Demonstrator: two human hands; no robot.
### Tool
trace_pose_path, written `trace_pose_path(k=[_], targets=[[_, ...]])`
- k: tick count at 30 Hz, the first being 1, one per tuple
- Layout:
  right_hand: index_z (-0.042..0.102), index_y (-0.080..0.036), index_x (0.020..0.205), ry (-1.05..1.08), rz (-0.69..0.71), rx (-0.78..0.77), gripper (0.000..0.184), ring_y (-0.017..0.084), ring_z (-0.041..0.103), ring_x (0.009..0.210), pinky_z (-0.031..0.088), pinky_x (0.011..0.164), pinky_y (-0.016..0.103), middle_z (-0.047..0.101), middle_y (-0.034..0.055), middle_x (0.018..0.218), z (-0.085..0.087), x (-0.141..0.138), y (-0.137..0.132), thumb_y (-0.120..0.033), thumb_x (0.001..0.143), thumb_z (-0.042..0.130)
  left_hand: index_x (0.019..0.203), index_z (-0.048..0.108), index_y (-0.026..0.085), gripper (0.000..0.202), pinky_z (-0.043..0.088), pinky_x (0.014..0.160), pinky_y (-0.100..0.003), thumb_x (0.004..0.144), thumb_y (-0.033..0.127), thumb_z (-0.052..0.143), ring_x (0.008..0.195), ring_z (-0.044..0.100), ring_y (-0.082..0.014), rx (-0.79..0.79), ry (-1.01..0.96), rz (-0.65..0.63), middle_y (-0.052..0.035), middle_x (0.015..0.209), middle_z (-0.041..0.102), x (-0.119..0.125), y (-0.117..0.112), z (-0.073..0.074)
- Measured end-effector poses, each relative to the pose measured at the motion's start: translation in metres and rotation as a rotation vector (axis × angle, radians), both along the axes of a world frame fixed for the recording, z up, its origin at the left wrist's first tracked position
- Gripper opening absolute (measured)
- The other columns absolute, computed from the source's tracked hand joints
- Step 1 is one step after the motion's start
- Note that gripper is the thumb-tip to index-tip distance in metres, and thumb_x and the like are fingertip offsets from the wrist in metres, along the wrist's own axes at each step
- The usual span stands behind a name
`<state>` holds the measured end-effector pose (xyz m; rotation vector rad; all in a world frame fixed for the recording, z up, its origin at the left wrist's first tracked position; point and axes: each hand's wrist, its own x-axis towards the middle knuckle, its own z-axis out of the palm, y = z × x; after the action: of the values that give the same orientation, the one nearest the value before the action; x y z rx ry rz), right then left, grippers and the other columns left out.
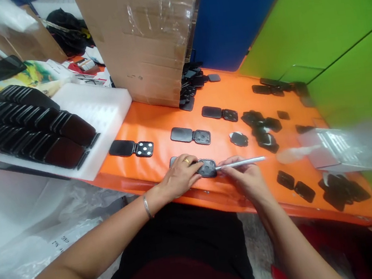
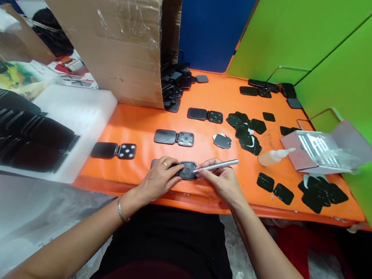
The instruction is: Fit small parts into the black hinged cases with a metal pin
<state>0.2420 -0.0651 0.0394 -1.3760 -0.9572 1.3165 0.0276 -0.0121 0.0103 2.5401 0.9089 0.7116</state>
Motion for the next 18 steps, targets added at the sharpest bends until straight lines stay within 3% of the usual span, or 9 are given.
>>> trace_pose_path(k=[4, 7, 13, 18], targets=[[0.067, -0.017, 0.079, -0.205, 0.101, 0.015, 0.027, 0.018, 0.063, 0.069, 0.052, 0.063, 0.029, 0.070, 0.0061, 0.077, 0.007, -0.014, -0.002, -0.040, 0.069, 0.079, 0.115, 0.060, 0.016, 0.027, 0.044, 0.097, -0.040, 0.090, 0.026, 0.060, 0.109, 0.052, -0.0226, -0.036, -0.110, -0.012, -0.0100, 0.112, 0.061, -0.004, -0.004, -0.003], [0.064, -0.017, 0.079, -0.255, 0.113, 0.053, 0.030, 0.020, 0.064, 0.072, 0.052, 0.067, 0.031, 0.069, 0.0067, 0.079, 0.004, -0.022, 0.000, -0.042, 0.070, 0.077, 0.112, 0.063, 0.016, 0.026, 0.045, 0.095, -0.039, 0.088, 0.026, 0.062, 0.107, 0.053, -0.0225, -0.060, -0.140, -0.018, -0.0101, 0.109, 0.062, -0.004, -0.002, -0.004], [0.061, -0.018, 0.082, -0.332, 0.186, 0.116, 0.020, 0.021, 0.066, 0.076, 0.053, 0.070, 0.033, 0.069, 0.0066, 0.081, -0.001, -0.030, 0.005, -0.036, 0.078, 0.069, 0.111, 0.063, 0.019, 0.024, 0.045, 0.093, -0.039, 0.089, 0.028, 0.061, 0.106, 0.054, -0.0226, -0.062, -0.160, -0.010, -0.0087, 0.109, 0.063, -0.004, -0.001, -0.006], [0.059, -0.020, 0.084, -0.716, 0.319, 0.276, 0.006, 0.019, 0.061, 0.067, 0.048, 0.062, 0.030, 0.067, 0.0056, 0.080, -0.002, -0.037, 0.006, -0.025, 0.086, 0.057, 0.111, 0.061, 0.019, 0.024, 0.045, 0.093, -0.039, 0.087, 0.023, 0.060, 0.107, 0.054, -0.0231, -0.113, -0.167, 0.001, -0.0083, 0.107, 0.063, -0.004, -0.004, -0.002]])
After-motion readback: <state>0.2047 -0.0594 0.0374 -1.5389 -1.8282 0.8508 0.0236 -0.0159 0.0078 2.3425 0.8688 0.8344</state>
